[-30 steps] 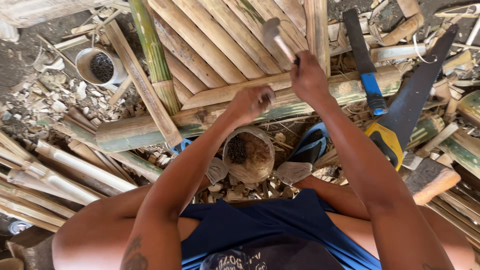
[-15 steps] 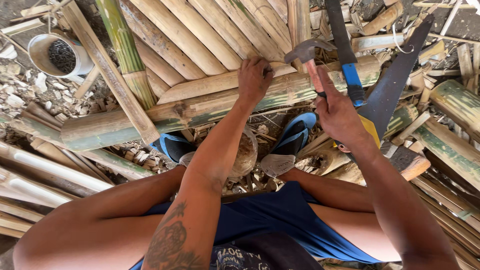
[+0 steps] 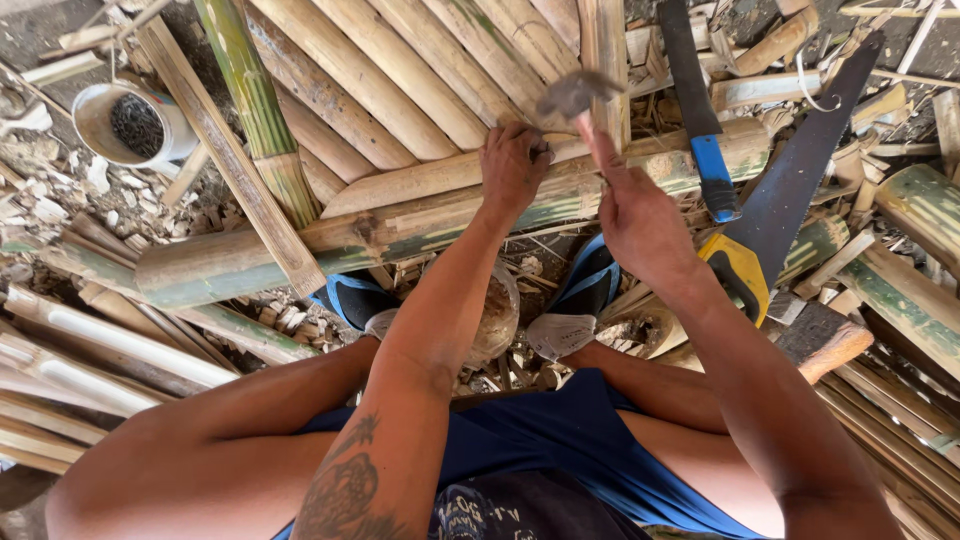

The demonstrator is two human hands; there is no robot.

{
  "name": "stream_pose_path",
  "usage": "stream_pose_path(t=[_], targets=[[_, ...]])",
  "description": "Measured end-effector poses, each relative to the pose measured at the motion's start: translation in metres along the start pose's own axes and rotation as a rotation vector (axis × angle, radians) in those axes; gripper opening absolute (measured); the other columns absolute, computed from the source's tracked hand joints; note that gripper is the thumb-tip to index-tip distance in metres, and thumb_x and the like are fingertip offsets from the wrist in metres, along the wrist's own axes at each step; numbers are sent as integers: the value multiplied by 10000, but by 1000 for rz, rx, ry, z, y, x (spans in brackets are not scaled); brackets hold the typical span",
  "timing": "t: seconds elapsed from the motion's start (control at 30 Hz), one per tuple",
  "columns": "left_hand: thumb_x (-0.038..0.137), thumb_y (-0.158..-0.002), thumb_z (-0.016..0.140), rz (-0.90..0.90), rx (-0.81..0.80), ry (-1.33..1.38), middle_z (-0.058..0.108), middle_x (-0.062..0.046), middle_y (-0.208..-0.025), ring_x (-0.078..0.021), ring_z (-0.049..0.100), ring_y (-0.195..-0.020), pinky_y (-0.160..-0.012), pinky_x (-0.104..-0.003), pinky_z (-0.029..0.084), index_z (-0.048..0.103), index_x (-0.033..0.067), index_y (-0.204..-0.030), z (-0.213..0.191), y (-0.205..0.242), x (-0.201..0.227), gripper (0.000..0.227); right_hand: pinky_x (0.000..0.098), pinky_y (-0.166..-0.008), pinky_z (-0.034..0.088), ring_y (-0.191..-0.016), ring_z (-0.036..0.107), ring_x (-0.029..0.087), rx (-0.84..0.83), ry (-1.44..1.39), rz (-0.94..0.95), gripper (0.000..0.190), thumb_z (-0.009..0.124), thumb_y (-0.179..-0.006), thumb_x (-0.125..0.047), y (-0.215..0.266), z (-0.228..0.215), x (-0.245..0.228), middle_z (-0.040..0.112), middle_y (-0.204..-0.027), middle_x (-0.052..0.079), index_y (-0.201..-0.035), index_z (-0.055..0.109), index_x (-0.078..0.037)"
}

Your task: The person is assembling a bamboo structure by splitting bamboo poles, hammering nails, and arranging the pieces. They use a knife to split the bamboo, a hammer to secure nails, and a saw to cut the pieces to size.

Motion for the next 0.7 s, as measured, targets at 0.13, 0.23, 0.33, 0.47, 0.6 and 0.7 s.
stream_pose_path(t=[0.13, 0.23, 0.33, 0.47, 0.6, 0.7], targets=[[165, -826, 774, 62, 66, -15, 665, 10, -1144, -281, 558, -1133, -982, -456, 429, 763, 139, -906, -1, 5, 1, 85, 529, -649, 578, -692, 663, 426, -76, 129, 64, 760, 547, -981, -70, -2, 2, -5, 619, -924, 261, -1660, 208, -111], [185, -808, 784, 74, 40, -22, 659, -8, -1114, -292, 553, -1105, -956, -470, 416, 756, 118, -903, -3, 3, 5, 119, 535, -611, 571, -643, 654, 425, -244, 185, 140, 771, 567, -971, -71, -7, 4, -6, 605, -858, 264, -1648, 203, -126], [208, -833, 789, 76, 29, 22, 662, -17, -1117, -297, 553, -1098, -965, -471, 414, 739, 96, -897, -2, 10, 2, 139, 500, -591, 593, -620, 662, 390, -120, 66, 122, 733, 547, -990, -36, -3, 1, -6, 606, -890, 247, -1643, 221, -104], [215, -835, 787, 82, 66, -9, 661, -39, -1141, -307, 548, -1119, -991, -472, 416, 722, 92, -864, -3, 7, 3, 142, 504, -676, 588, -693, 663, 389, 63, -26, 5, 743, 559, -991, -17, 10, -4, -3, 617, -912, 213, -1662, 265, -145], [222, -863, 782, 68, 49, 13, 664, -22, -1145, -295, 552, -1129, -992, -469, 418, 724, 93, -900, 0, 5, 1, 145, 532, -678, 566, -712, 656, 408, 54, 37, -2, 747, 593, -971, -29, 9, 5, 4, 612, -908, 204, -1645, 298, -158], [212, -856, 779, 82, 51, -4, 658, -23, -1161, -301, 544, -1123, -977, -471, 417, 730, 92, -917, 1, 8, 0, 143, 561, -640, 543, -673, 640, 440, -108, 135, 100, 798, 616, -936, -66, 5, 16, 12, 603, -887, 219, -1645, 267, -182]])
Point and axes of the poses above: each hand's wrist, its own y-axis away from the middle knuckle, its own z-axis out of the palm, x = y × z, the point moved 4 cm from there along -y, towards the middle knuckle
